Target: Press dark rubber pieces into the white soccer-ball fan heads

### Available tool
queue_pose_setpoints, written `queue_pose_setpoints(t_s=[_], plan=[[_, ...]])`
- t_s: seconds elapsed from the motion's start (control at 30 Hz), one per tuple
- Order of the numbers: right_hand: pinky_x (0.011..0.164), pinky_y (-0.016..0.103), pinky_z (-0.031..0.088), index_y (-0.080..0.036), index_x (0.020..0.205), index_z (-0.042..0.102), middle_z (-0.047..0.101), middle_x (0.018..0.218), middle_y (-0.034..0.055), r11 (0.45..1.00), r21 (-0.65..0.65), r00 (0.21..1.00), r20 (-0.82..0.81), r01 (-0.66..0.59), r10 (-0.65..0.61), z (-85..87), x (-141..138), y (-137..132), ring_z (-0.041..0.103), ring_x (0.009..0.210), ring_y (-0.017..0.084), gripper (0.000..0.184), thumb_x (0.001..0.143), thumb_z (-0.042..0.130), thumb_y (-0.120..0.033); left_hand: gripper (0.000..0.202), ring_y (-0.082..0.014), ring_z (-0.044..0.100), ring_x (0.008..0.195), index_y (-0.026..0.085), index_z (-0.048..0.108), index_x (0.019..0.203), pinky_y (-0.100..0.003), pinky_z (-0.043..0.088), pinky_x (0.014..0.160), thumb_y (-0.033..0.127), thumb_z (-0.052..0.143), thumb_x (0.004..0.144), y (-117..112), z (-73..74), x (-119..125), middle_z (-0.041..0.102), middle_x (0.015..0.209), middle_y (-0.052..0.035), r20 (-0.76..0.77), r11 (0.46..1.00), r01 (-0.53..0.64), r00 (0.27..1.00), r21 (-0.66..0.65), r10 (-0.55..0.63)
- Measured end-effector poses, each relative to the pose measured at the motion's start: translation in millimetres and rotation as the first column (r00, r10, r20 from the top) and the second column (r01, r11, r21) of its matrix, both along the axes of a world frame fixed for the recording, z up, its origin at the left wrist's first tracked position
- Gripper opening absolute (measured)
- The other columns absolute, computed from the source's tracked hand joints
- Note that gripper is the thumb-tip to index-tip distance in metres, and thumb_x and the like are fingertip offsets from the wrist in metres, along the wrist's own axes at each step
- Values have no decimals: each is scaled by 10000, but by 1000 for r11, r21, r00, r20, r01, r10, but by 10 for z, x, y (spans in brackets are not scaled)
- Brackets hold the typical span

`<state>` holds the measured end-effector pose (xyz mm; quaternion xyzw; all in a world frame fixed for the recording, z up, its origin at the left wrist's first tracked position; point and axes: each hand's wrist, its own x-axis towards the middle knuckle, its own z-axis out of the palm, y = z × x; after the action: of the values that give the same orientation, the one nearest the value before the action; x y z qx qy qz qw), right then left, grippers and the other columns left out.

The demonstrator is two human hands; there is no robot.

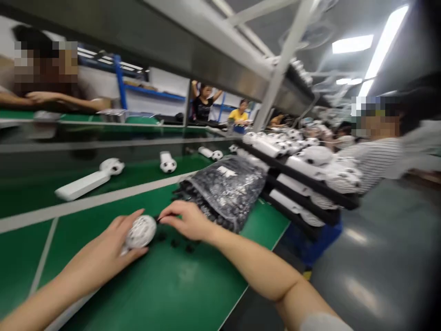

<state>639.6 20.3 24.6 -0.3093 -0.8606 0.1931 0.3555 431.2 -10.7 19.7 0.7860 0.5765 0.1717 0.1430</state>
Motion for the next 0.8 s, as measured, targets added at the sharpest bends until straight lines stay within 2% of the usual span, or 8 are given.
queue_pose_setpoints(t_s=[0.07,0.2,0.47,0.53,0.63,0.73,0.8], plan=[[804,240,446,-165,826,635,629,818,24,1000,-7,1000,-22,-21,20,4,8,-9,566,813,126,89,846,558,-205,713,-304,531,1066,285,246,1383,-339,490,750,520,518,768,-108,-18,-105,431,1313,-75,-38,993,-2,999,-122,-2],[834,304,438,-176,835,634,548,863,40,996,23,996,43,-81,80,1,-8,-83,525,865,148,71,838,572,-210,737,-298,467,1149,256,264,1373,-370,425,889,555,517,749,-99,29,-85,409,1337,-88,13,990,23,1000,-136,-21],[858,370,409,-214,822,631,548,979,50,985,104,979,164,-136,117,-45,-153,-248,499,955,180,61,838,572,-209,706,-279,554,1005,286,329,1324,-355,467,763,577,546,718,-187,101,18,493,1221,-74,-9,992,47,999,-118,-48],[856,378,408,-214,786,619,549,982,47,987,113,984,149,-112,95,-66,-181,-258,507,957,184,54,826,584,-205,695,-279,558,996,290,330,1321,-363,468,758,580,537,724,-192,103,20,504,1197,-66,-18,993,44,999,-108,-46],[863,374,427,-206,790,581,547,966,48,997,51,997,58,-62,59,-90,-196,-245,522,962,184,34,797,610,-191,637,-274,557,995,295,347,1306,-378,464,772,544,527,749,-188,106,12,512,1181,-54,-23,994,43,999,-99,-46],[923,385,423,-201,1000,539,531,1095,82,998,-45,999,4,-45,45,-119,-186,-210,482,1088,209,274,753,656,-225,621,-269,558,986,294,367,1294,-381,462,773,520,544,745,-185,112,6,526,1158,-49,-25,995,38,999,-95,-41],[957,400,413,-199,1171,458,492,1217,103,990,-131,998,21,-50,54,-145,-178,-191,443,1164,224,458,760,649,-265,619,-267,557,984,295,372,1293,-375,464,764,508,552,741,-182,116,7,534,1148,-44,-25,996,37,999,-85,-39]])
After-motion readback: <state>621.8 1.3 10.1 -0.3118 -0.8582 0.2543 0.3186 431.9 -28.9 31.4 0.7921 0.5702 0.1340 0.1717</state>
